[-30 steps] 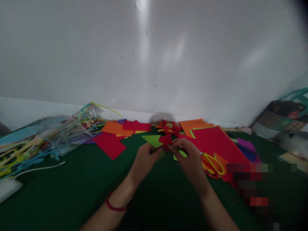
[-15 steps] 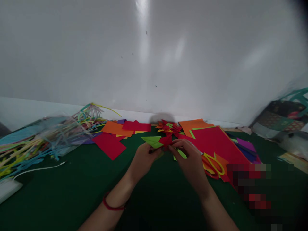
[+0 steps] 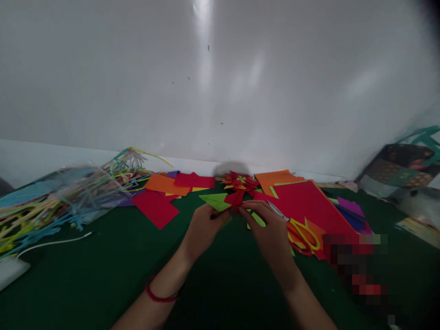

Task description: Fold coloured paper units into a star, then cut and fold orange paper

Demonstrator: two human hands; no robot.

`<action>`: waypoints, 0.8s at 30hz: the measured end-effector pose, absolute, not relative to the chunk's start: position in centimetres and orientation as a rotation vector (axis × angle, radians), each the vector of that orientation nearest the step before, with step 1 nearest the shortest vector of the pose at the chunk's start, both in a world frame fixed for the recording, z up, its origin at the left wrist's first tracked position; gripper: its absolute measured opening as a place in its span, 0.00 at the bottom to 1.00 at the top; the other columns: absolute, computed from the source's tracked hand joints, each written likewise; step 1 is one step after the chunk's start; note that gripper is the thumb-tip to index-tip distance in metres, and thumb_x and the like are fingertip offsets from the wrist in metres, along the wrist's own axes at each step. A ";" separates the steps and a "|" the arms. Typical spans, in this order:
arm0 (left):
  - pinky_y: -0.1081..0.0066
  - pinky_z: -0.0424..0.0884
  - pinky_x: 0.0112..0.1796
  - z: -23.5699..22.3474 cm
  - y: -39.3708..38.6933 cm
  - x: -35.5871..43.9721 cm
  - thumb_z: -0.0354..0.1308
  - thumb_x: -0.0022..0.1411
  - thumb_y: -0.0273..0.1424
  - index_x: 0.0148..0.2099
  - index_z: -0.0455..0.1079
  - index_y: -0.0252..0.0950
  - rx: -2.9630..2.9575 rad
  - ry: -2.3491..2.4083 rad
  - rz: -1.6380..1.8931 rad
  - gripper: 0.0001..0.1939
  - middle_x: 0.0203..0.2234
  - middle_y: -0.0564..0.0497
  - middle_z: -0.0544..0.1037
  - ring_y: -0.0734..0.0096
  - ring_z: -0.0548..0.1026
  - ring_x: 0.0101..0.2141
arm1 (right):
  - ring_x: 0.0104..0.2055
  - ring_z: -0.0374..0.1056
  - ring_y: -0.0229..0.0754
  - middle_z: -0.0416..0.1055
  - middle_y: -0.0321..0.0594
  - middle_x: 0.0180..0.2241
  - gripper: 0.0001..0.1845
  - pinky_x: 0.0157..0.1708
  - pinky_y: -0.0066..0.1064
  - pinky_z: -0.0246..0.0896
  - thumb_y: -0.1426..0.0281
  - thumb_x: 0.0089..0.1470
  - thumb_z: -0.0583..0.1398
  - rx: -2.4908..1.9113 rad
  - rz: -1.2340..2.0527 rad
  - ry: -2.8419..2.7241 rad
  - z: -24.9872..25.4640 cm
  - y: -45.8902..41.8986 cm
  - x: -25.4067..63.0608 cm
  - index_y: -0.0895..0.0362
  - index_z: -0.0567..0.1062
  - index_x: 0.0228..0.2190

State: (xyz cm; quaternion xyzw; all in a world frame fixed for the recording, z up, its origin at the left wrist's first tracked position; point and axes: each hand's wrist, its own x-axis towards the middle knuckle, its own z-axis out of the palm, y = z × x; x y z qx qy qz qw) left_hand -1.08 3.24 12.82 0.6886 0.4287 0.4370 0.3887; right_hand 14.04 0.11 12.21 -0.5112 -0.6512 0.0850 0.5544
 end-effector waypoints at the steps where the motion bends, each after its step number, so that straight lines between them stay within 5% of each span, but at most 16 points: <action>1: 0.74 0.66 0.29 12.9 3.2 -1.1 0.55 0.54 0.33 0.38 0.74 0.38 1.762 1.094 1.116 0.10 0.29 0.54 0.78 0.65 0.73 0.30 | 0.37 0.69 0.42 0.72 0.40 0.33 0.04 0.38 0.34 0.65 0.71 0.51 0.58 -1.197 0.157 -1.548 12.2 0.0 13.9 0.53 0.74 0.31; 15: 0.72 0.66 0.37 13.5 3.3 -1.5 0.56 0.55 0.31 0.38 0.73 0.40 1.789 0.969 1.122 0.09 0.34 0.54 0.77 0.65 0.72 0.37 | 0.39 0.68 0.41 0.72 0.39 0.36 0.08 0.41 0.34 0.64 0.74 0.53 0.56 -1.158 -0.030 -1.630 12.2 -0.5 13.8 0.52 0.73 0.34; 24: 0.76 0.65 0.29 13.6 2.9 -1.8 0.58 0.54 0.30 0.35 0.71 0.37 1.667 0.905 1.153 0.06 0.28 0.54 0.74 0.72 0.70 0.29 | 0.40 0.67 0.40 0.71 0.38 0.37 0.09 0.45 0.38 0.63 0.78 0.52 0.57 -1.062 -0.154 -1.601 12.4 -0.7 13.5 0.53 0.73 0.34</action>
